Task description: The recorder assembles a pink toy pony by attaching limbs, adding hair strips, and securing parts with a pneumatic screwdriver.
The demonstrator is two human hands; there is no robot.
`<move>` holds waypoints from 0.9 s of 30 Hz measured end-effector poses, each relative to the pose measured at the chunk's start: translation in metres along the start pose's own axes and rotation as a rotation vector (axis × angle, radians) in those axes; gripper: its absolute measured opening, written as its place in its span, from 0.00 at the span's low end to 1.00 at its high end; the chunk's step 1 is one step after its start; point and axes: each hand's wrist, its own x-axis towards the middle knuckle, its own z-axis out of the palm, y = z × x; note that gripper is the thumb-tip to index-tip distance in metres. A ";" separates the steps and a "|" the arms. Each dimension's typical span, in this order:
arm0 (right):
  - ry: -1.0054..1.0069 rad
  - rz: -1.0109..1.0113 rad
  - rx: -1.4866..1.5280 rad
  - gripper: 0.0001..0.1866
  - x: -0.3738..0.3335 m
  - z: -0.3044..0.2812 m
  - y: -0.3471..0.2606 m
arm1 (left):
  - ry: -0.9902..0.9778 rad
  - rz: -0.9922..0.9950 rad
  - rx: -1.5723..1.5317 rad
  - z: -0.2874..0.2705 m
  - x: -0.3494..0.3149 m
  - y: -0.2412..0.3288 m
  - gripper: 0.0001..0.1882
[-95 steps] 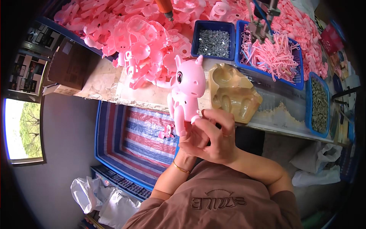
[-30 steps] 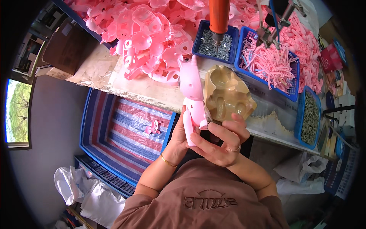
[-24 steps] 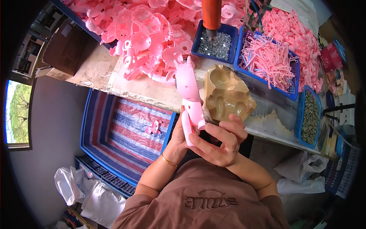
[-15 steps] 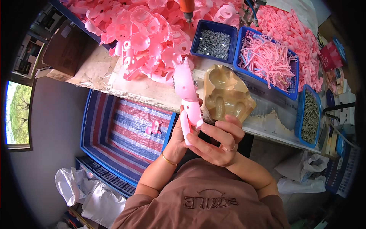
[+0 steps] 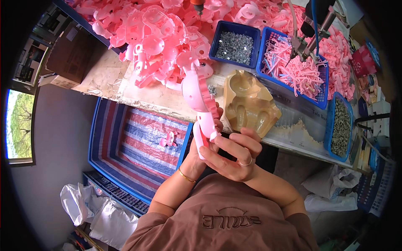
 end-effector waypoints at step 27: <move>0.047 0.649 0.749 0.25 0.013 -0.007 -0.004 | 0.122 0.215 0.616 0.006 0.002 0.001 0.42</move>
